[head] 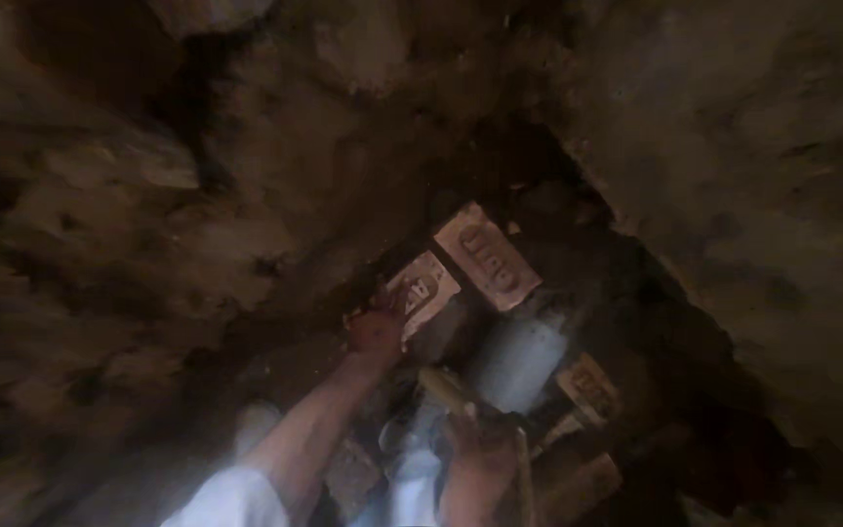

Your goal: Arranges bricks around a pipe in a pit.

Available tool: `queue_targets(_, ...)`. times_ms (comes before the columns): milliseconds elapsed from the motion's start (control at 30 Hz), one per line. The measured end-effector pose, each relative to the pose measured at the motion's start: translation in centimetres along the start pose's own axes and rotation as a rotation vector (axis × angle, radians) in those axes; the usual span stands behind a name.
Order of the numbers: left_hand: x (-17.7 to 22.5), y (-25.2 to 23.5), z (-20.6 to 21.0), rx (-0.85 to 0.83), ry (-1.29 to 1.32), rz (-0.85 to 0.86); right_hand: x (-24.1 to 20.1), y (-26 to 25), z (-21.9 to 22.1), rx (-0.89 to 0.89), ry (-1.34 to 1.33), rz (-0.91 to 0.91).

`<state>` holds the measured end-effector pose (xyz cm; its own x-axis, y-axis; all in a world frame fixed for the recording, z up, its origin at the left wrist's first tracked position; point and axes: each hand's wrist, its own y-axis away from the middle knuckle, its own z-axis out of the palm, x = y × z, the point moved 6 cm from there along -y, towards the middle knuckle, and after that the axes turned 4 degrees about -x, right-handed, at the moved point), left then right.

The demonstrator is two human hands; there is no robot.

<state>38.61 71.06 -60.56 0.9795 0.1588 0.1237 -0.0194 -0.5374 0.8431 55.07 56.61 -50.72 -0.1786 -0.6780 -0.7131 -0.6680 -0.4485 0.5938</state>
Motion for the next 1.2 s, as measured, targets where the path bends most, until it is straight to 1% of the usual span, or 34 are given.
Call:
queue_targets(100, -0.2, -0.2, 0.2, -0.021, -0.032, -0.022, 2.2, -0.8, 0.4, 0.088, -0.169, 0.152)
queue_targets(200, -0.1, -0.2, -0.1, -0.044, -0.06, -0.032, 3.4, -3.1, 0.2, 0.244, -0.366, 0.275)
queue_targets(233, 0.0, -0.2, -0.2, -0.046, -0.068, -0.034, 3.5, -3.9, 0.5, 0.287, -0.39, 0.303)
queue_targets(300, -0.2, -0.1, 0.1, -0.03, -0.101, -0.028, 3.4, -4.9, 2.3, 0.289, -0.337, 0.402)
queue_targets(333, -0.2, -0.2, 0.1, -0.016, -0.115, -0.029, 3.2, -5.5, 4.1, 0.274, -0.312, 0.449)
queue_targets(400, -0.2, -0.4, 0.0, 0.005, -0.117, -0.034, 3.8, -6.8, 8.0, 0.226, -0.47, 0.509)
queue_targets(433, -0.3, -0.3, -0.1, 0.01, -0.112, -0.038, 4.1, -7.3, 8.6, 0.217, -0.534, 0.517)
queue_targets(467, -0.4, -0.2, 0.0, 0.015, -0.106, -0.041, 4.2, -7.5, 8.5, 0.202, -0.556, 0.511)
queue_targets(567, -0.4, -0.5, -0.1, 0.028, -0.107, -0.059, 4.1, -7.5, 6.5, 0.204, -0.503, 0.502)
queue_targets(600, -0.3, -0.4, -0.1, 0.017, -0.104, -0.067, 3.5, -7.3, 5.5, 0.225, -0.484, 0.48)
queue_targets(633, -0.1, -0.3, -0.1, -0.001, -0.102, -0.072, 2.7, -7.1, 4.5, 0.255, -0.461, 0.423)
queue_targets(667, 0.0, -0.4, -0.1, -0.017, -0.098, -0.075, 1.5, -7.0, 3.7, 0.274, -0.434, 0.323)
queue_targets(733, -0.2, -0.6, 0.2, -0.022, -0.074, -0.076, -1.7, -6.7, 2.6, 0.252, -0.339, 0.007)
queue_targets(800, -0.3, -0.6, 0.3, -0.044, -0.086, -0.068, -5.9, -6.0, 2.7, 0.173, -0.165, -0.334)
queue_targets(833, -0.3, -0.5, 0.3, -0.053, -0.082, -0.064, -8.1, -5.5, 3.3, 0.12, -0.057, -0.465)
queue_targets(867, -0.2, -0.4, 0.3, -0.058, -0.064, -0.07, -9.5, -5.2, 4.3, 0.071, 0.093, -0.533)
queue_targets(900, -0.3, -0.2, 0.3, -0.068, -0.051, -0.078, -9.8, -5.0, 5.6, 0.012, 0.294, -0.535)
queue_targets(967, -0.1, 0.0, 0.0, -0.065, -0.047, -0.093, -8.1, -5.9, 8.6, -0.158, 0.677, -0.513)
queue_targets(1000, 0.0, 0.0, 0.2, -0.071, -0.045, -0.096, -7.6, -6.3, 9.6, -0.221, 0.805, -0.497)
queue_targets(1033, 0.1, -0.2, 0.3, -0.068, -0.029, -0.099, -7.7, -6.8, 10.2, -0.265, 0.855, -0.472)
queue_targets(1067, -0.1, -0.5, 0.4, -0.054, -0.007, -0.095, -8.0, -7.3, 10.5, -0.283, 0.821, -0.468)
queue_targets(1100, -0.2, -0.4, 0.7, -0.026, 0.017, -0.088, -8.2, -7.6, 10.0, -0.274, 0.719, -0.468)
queue_targets(1133, -0.2, 0.0, 0.7, 0.007, 0.053, -0.07, -8.4, -7.6, 8.9, -0.257, 0.576, -0.455)
queue_targets(1200, -0.5, 1.8, 0.2, 0.102, 0.172, 0.013, -9.4, -6.1, 6.0, -0.26, 0.309, -0.355)
